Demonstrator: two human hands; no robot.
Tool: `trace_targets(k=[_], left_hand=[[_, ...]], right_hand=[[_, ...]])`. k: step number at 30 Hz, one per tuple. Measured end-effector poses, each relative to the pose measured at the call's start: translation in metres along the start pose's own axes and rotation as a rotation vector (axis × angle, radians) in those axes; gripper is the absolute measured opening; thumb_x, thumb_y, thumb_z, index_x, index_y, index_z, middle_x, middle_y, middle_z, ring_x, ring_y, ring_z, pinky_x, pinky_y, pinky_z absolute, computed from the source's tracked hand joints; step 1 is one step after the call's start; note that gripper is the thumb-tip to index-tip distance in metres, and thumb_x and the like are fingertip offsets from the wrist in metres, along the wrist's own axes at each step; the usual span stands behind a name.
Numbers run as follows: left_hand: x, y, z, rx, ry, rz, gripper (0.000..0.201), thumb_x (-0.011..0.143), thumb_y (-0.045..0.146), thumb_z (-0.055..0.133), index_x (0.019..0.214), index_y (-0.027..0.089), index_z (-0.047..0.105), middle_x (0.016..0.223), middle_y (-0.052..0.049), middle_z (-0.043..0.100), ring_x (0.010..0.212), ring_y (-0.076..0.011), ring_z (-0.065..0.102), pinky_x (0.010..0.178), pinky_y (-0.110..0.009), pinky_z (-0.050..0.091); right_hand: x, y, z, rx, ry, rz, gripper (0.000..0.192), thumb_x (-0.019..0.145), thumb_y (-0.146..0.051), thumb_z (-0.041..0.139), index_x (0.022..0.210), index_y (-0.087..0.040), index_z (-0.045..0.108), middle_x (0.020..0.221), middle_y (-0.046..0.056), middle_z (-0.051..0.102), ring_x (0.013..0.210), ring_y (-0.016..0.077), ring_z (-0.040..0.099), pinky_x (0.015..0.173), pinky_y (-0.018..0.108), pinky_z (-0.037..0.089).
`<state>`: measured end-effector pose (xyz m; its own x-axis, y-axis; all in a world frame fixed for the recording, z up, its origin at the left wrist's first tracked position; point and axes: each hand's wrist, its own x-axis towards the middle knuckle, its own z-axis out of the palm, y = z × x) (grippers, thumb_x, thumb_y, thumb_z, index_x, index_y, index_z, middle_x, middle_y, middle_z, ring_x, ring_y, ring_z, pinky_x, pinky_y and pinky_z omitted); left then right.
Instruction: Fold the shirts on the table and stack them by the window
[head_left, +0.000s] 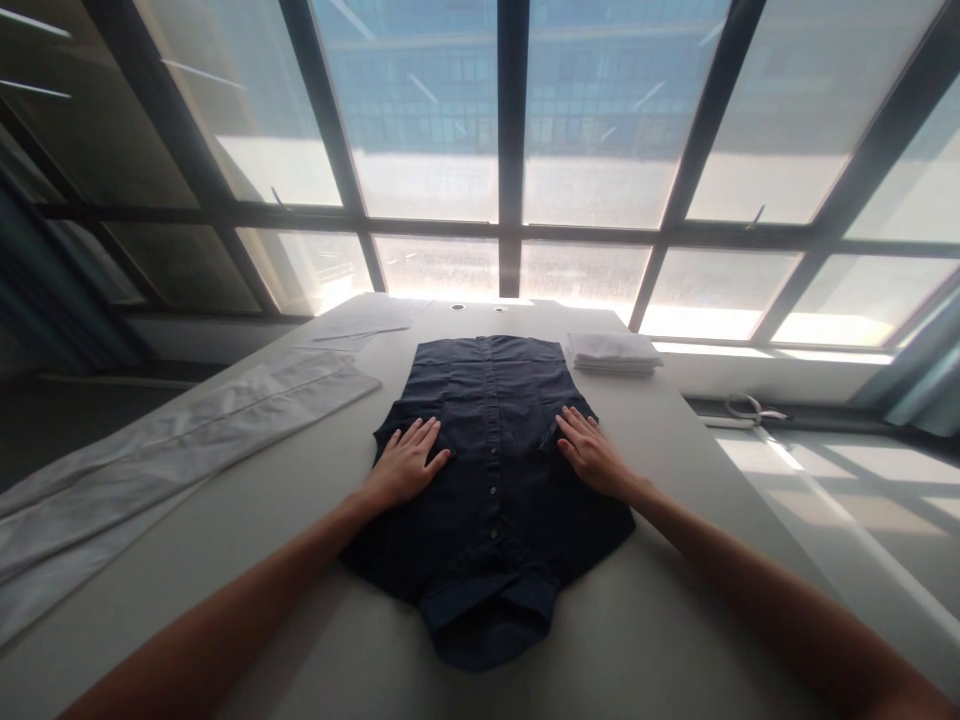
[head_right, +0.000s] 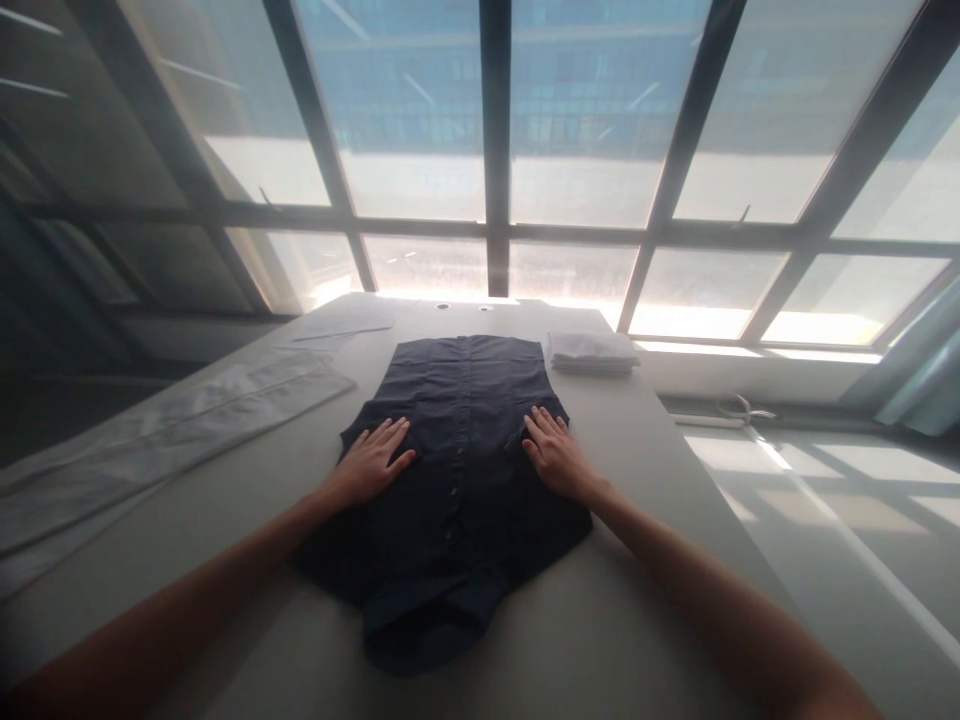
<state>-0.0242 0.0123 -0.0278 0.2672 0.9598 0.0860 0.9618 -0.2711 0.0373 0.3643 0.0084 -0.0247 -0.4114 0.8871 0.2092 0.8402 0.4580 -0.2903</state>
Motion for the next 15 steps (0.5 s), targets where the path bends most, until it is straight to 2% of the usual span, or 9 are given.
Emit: trace_targets(k=[4, 8, 11, 15], left_hand=[[0.0, 0.0, 0.0, -0.003, 0.006, 0.001, 0.071, 0.104, 0.058, 0.028, 0.163, 0.019, 0.032, 0.169, -0.007, 0.026, 0.157, -0.0301, 0.02, 0.125, -0.054, 0.021], [-0.001, 0.002, -0.001, 0.002, 0.004, 0.006, 0.07, 0.104, 0.057, 0.028, 0.163, 0.019, 0.033, 0.169, -0.008, 0.026, 0.157, -0.0302, 0.019, 0.125, -0.054, 0.021], [-0.002, 0.003, -0.004, 0.002, -0.007, 0.0, 0.07, 0.104, 0.057, 0.027, 0.163, 0.019, 0.032, 0.169, -0.007, 0.025, 0.157, -0.03, 0.019, 0.125, -0.054, 0.02], [-0.002, 0.005, -0.005, -0.003, -0.013, -0.004, 0.071, 0.104, 0.058, 0.027, 0.163, 0.018, 0.031, 0.169, -0.006, 0.025, 0.157, -0.0302, 0.019, 0.125, -0.055, 0.02]], right_hand=[[0.006, 0.017, 0.006, -0.058, -0.064, 0.048, 0.068, 0.106, -0.052, 0.031, 0.16, -0.011, 0.036, 0.169, 0.016, 0.022, 0.158, 0.027, 0.015, 0.127, 0.05, 0.013], [0.003, 0.011, 0.008, -0.074, -0.04, 0.072, 0.066, 0.107, -0.049, 0.029, 0.16, -0.011, 0.036, 0.168, 0.017, 0.023, 0.158, 0.0281, 0.016, 0.127, 0.052, 0.013], [-0.002, -0.006, 0.007, -0.048, -0.036, -0.039, 0.064, 0.108, -0.049, 0.026, 0.162, -0.015, 0.034, 0.169, 0.014, 0.021, 0.158, 0.0273, 0.014, 0.127, 0.053, 0.012], [-0.007, -0.023, 0.006, -0.015, -0.139, -0.179, 0.068, 0.107, -0.057, 0.027, 0.162, -0.018, 0.033, 0.17, 0.011, 0.02, 0.158, 0.0271, 0.014, 0.127, 0.053, 0.014]])
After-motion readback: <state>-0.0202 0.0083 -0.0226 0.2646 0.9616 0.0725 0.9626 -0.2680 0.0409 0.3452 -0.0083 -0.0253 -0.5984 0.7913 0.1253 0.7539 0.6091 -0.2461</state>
